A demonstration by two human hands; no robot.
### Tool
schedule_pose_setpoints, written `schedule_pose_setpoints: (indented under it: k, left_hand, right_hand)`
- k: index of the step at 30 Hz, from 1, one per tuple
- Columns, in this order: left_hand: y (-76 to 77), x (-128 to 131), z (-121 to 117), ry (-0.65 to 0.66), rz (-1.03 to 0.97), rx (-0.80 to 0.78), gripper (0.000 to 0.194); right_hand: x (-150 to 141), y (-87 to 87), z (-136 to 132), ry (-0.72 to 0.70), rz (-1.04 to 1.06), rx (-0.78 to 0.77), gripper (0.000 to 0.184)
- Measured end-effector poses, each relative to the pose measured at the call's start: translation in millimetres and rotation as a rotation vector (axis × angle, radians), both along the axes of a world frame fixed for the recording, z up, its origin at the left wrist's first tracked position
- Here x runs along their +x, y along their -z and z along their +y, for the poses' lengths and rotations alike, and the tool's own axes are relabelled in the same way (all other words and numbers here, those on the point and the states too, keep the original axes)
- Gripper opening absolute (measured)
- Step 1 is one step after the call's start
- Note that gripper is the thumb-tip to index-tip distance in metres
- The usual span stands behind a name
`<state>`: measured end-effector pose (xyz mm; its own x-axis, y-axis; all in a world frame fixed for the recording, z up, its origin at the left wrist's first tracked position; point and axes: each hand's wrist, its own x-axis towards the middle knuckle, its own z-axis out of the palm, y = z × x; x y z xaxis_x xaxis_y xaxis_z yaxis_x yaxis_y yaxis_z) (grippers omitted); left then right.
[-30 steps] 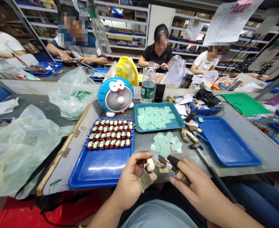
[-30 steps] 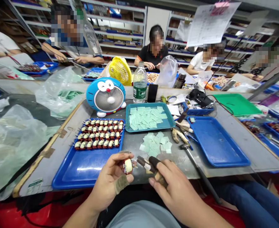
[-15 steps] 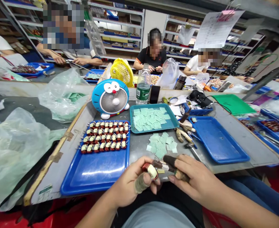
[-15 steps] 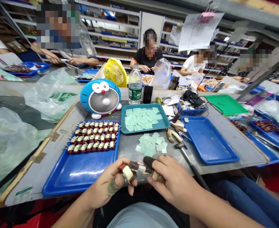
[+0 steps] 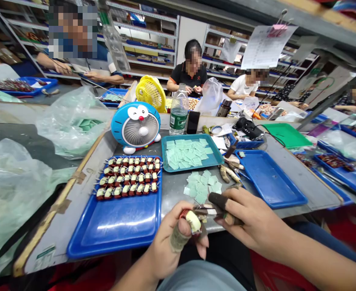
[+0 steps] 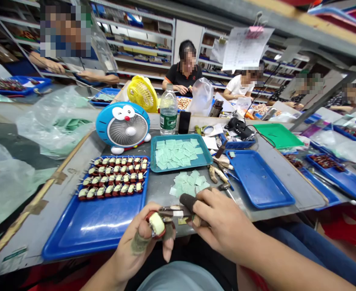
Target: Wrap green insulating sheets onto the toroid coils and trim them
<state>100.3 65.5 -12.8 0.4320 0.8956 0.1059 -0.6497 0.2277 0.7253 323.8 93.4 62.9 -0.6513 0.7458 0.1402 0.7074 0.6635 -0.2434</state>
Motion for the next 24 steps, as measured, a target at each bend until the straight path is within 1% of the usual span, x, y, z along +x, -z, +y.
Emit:
schedule_pose_setpoints:
  k: [2,3,6,8,12,16,17,18,21,22,24]
  left_hand:
    - [2.9,-1,1,0.035,-0.006,0.003,0.050]
    - [4.6,-2,1,0.041,-0.003,0.001,0.052]
    - [8.0,-5,-1,0.051,-0.002,-0.011,0.054]
    - [7.7,-6,-2,0.078,0.015,-0.025,0.056]
    - [4.5,-6,-3,0.114,0.049,-0.060,0.059]
    - [6.9,-4,-4,0.085,-0.015,-0.090,0.057]
    - [8.0,-5,-5,0.076,-0.011,-0.092,0.057]
    - [9.0,-7,-5,0.068,0.013,-0.086,0.056]
    - [10.4,-14,-5,0.063,0.126,-0.028,0.055]
    - [10.5,-16,-5,0.059,0.141,-0.007,0.055]
    - [10.4,-19,-5,0.030,0.120,0.023,0.052]
  right_hand:
    - [-1,1.0,4,-0.013,-0.003,-0.067,0.004]
    - [-1,1.7,5,-0.022,-0.004,-0.076,0.004]
    - [-2,2.8,6,-0.054,-0.017,-0.059,0.007]
    - [-3,3.1,6,-0.079,-0.031,-0.041,0.009]
    - [-5,6.7,3,-0.090,-0.056,0.034,0.011]
    - [-8,15.0,0,-0.039,-0.090,0.216,0.015]
    - [-10,17.0,-1,-0.027,-0.087,0.217,0.016]
    - [-12,18.9,-3,-0.018,-0.079,0.171,0.016]
    - [-17,24.0,-7,0.002,-0.049,-0.055,0.014]
    - [-18,25.8,-8,0.006,-0.039,-0.086,0.014]
    - [-18,29.6,-10,0.019,-0.005,-0.065,0.012]
